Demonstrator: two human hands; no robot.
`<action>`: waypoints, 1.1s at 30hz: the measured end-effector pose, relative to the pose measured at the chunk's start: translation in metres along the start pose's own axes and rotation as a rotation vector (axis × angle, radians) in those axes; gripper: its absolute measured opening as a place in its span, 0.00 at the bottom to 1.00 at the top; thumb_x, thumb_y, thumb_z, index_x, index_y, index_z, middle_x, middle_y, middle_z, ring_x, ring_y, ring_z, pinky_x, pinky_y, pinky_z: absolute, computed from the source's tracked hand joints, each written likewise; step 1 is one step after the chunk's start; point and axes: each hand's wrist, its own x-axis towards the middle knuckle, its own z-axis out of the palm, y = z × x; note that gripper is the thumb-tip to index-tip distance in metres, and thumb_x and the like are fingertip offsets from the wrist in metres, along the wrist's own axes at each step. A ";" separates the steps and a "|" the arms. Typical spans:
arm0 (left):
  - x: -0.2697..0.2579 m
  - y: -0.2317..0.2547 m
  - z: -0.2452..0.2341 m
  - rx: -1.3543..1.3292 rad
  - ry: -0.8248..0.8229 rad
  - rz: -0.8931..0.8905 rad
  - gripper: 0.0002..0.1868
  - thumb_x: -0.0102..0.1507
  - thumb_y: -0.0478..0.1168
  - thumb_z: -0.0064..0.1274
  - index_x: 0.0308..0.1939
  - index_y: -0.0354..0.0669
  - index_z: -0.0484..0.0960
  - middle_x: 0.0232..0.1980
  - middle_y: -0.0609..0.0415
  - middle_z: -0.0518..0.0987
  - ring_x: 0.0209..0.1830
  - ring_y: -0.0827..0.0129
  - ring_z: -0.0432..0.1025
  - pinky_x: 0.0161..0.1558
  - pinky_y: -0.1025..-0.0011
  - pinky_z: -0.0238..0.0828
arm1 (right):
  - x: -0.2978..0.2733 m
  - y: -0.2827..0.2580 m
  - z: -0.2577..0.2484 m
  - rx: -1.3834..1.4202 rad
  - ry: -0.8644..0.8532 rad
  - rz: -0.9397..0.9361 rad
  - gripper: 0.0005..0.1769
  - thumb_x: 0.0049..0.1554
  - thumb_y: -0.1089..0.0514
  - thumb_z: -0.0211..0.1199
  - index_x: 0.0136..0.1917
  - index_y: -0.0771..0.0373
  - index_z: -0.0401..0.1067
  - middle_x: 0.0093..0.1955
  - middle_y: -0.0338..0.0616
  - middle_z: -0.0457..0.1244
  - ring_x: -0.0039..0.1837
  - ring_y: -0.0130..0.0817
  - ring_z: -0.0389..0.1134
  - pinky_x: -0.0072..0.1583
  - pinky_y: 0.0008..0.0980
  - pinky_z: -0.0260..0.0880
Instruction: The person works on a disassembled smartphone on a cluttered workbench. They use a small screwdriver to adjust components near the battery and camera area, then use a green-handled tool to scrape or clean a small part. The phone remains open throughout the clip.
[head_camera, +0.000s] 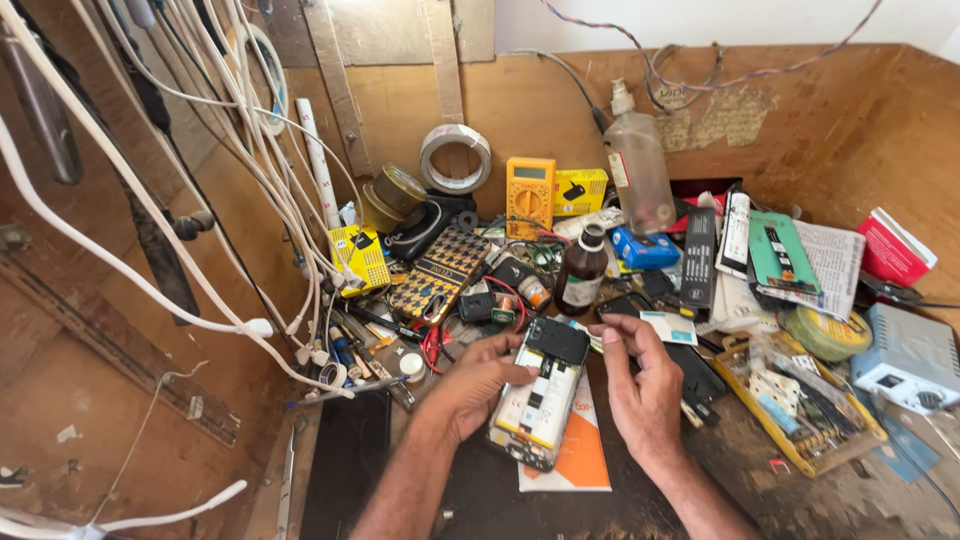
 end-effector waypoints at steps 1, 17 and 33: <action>0.003 -0.001 -0.002 -0.013 -0.003 -0.001 0.30 0.58 0.25 0.55 0.65 0.27 0.69 0.50 0.42 0.83 0.45 0.61 0.82 0.49 0.64 0.82 | 0.002 -0.003 0.001 -0.043 -0.019 0.010 0.16 0.65 0.55 0.57 0.60 0.68 0.72 0.52 0.44 0.72 0.52 0.26 0.73 0.47 0.25 0.72; 0.000 -0.009 -0.009 -0.160 -0.080 0.087 0.34 0.59 0.22 0.51 0.71 0.32 0.68 0.53 0.45 0.83 0.49 0.66 0.80 0.53 0.70 0.79 | 0.059 -0.004 0.029 -0.036 -0.477 0.542 0.14 0.57 0.54 0.66 0.52 0.65 0.79 0.45 0.41 0.72 0.47 0.24 0.71 0.50 0.28 0.70; 0.000 -0.021 -0.007 -0.236 -0.071 0.127 0.33 0.58 0.20 0.50 0.69 0.31 0.71 0.53 0.47 0.84 0.49 0.68 0.80 0.53 0.71 0.79 | 0.048 0.011 0.048 0.179 -0.323 0.704 0.21 0.52 0.64 0.71 0.57 0.71 0.70 0.41 0.44 0.69 0.41 0.28 0.69 0.43 0.27 0.71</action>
